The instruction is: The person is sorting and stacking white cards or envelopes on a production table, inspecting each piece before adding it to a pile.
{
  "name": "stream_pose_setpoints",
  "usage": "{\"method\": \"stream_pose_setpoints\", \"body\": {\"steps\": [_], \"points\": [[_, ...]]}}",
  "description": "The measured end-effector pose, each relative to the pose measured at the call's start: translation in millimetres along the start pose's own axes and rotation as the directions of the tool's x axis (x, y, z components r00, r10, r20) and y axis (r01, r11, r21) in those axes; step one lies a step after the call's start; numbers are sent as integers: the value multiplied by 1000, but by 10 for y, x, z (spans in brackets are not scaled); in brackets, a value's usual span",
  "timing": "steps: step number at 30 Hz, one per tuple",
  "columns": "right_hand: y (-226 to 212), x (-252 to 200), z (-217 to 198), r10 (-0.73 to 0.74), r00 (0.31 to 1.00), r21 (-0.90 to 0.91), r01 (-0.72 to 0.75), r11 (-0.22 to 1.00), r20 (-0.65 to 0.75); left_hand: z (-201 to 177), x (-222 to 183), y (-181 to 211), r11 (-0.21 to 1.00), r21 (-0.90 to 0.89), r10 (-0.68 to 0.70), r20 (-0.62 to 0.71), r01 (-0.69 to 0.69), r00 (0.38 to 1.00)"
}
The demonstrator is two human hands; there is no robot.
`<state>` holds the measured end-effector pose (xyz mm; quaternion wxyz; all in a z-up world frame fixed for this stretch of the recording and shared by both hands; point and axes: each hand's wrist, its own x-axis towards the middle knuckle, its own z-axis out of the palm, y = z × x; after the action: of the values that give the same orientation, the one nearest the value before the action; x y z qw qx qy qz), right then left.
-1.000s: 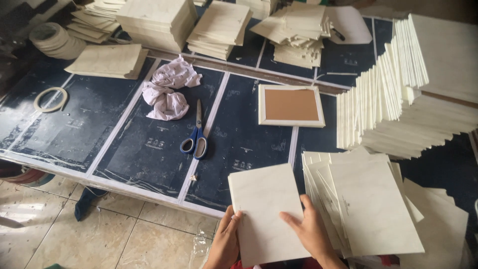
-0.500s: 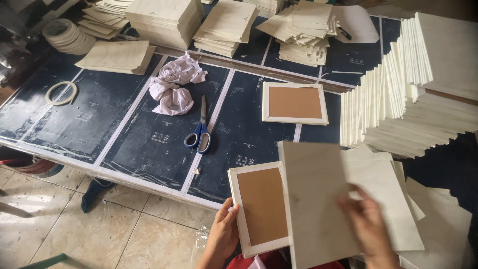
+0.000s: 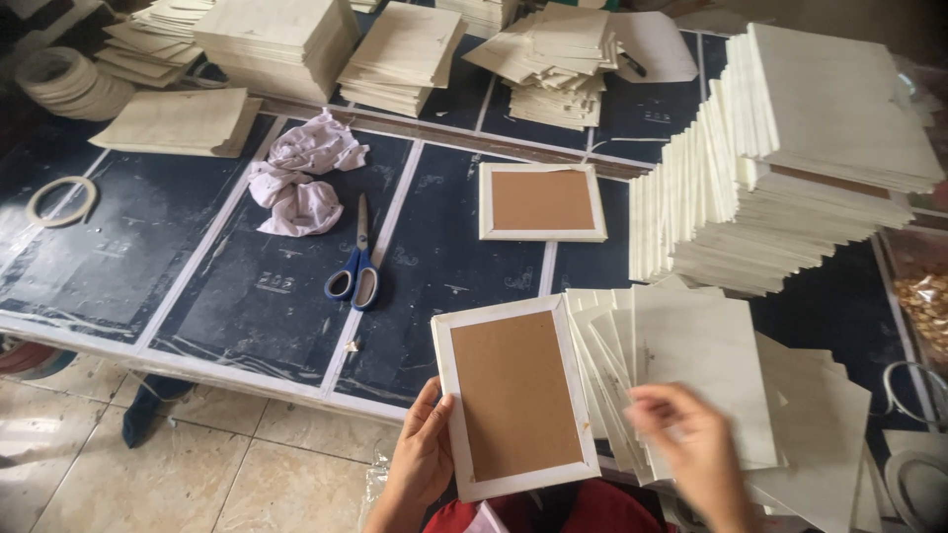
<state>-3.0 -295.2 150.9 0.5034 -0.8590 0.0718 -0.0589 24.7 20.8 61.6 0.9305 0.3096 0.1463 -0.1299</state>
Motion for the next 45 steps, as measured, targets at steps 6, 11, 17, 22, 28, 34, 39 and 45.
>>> {"method": "stream_pose_setpoints", "body": {"steps": [6,11,17,22,28,34,39,45], "points": [[167,-175,615,-407,908,-127,394,910,-99,-23,62,-61,999,-36,13,-116,-17,993],[168,-208,672,-559,819,-243,520,819,-132,66,10,32,1000,-15,8,-158,-11,987],[177,-146,663,-577,810,-234,545,805,-100,56,-16,20,998,29,51,-104,-48,993],[147,-80,614,-579,815,-191,562,805,-39,6,3,30,996,33,89,-49,-87,995],[226,-50,636,-551,834,-165,547,821,22,57,-1,112,993,60,99,-43,-97,994],[287,-47,680,-572,811,-296,580,759,124,-4,54,50,996,23,85,-99,-84,991],[448,-70,733,-439,880,-375,474,796,180,37,39,36,988,65,141,-1,-140,990],[479,-166,935,-464,879,-569,439,695,111,275,-103,20,864,495,249,-266,-90,931]]}}
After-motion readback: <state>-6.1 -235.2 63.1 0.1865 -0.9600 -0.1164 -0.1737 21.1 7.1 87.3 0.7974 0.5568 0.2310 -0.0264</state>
